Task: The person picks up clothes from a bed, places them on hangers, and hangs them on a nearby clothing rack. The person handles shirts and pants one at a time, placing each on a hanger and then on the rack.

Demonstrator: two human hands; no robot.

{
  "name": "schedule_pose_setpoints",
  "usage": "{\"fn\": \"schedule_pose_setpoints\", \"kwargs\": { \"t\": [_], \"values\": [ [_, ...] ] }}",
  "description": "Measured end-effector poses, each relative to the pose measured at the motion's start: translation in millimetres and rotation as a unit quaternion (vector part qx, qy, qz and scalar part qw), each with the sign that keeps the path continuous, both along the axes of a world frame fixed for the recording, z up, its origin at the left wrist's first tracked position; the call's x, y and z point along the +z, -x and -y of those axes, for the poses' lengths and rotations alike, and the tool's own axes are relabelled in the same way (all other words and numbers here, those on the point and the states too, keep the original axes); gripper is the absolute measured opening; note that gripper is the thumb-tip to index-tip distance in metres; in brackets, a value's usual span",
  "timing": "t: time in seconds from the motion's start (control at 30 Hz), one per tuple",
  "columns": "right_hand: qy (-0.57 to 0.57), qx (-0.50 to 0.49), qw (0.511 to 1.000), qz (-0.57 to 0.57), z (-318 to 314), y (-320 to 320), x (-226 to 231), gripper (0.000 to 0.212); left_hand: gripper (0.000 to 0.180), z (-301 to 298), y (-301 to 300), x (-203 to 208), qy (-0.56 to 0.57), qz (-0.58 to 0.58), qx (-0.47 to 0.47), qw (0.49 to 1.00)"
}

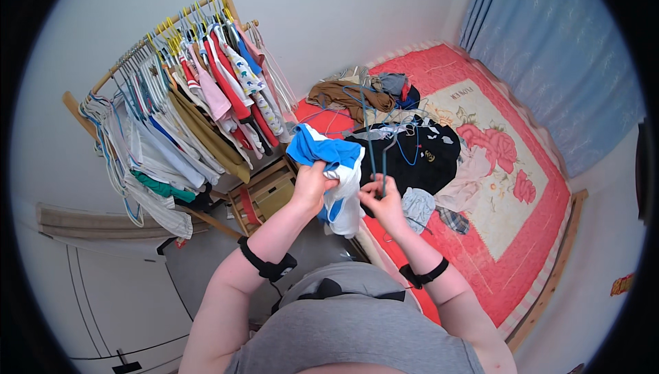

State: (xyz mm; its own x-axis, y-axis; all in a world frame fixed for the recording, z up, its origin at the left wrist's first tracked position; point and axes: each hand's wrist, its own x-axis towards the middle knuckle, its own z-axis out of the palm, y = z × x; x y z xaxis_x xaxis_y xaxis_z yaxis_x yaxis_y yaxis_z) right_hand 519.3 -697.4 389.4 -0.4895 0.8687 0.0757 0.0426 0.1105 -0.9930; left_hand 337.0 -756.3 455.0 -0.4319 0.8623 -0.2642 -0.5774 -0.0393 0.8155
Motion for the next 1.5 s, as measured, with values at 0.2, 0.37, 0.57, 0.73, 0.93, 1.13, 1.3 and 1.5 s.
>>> {"fn": "schedule_pose_setpoints", "kwargs": {
  "t": [0.2,0.37,0.57,0.73,0.93,1.13,1.3,1.5],
  "values": [
    [-0.099,0.000,0.991,0.095,41,30,10,0.041,0.026,22,-13,43,-0.063,-0.024,0.024,0.997],
    [-0.114,-0.008,0.992,0.062,11,30,-11,0.028,0.024,34,10,60,-0.076,-0.109,0.070,0.989],
    [0.051,0.008,0.997,-0.050,-10,14,51,0.026,0.029,46,79,14,-0.087,-0.270,0.164,0.945],
    [0.139,0.074,0.980,-0.124,3,29,86,0.027,0.042,46,49,13,-0.114,-0.245,0.091,0.959],
    [0.083,0.144,0.978,-0.129,15,39,96,0.033,0.052,52,15,50,-0.011,-0.499,-0.223,0.837],
    [0.043,0.109,0.990,-0.084,3,24,77,0.021,0.022,51,46,25,0.039,-0.382,-0.242,0.891],
    [0.064,0.102,0.993,0.021,-25,-11,44,0.022,0.022,66,43,74,0.005,-0.289,-0.305,0.907],
    [0.026,0.183,0.972,0.144,-26,-31,21,0.027,0.029,67,36,133,-0.051,-0.292,-0.315,0.902]
  ]
}}
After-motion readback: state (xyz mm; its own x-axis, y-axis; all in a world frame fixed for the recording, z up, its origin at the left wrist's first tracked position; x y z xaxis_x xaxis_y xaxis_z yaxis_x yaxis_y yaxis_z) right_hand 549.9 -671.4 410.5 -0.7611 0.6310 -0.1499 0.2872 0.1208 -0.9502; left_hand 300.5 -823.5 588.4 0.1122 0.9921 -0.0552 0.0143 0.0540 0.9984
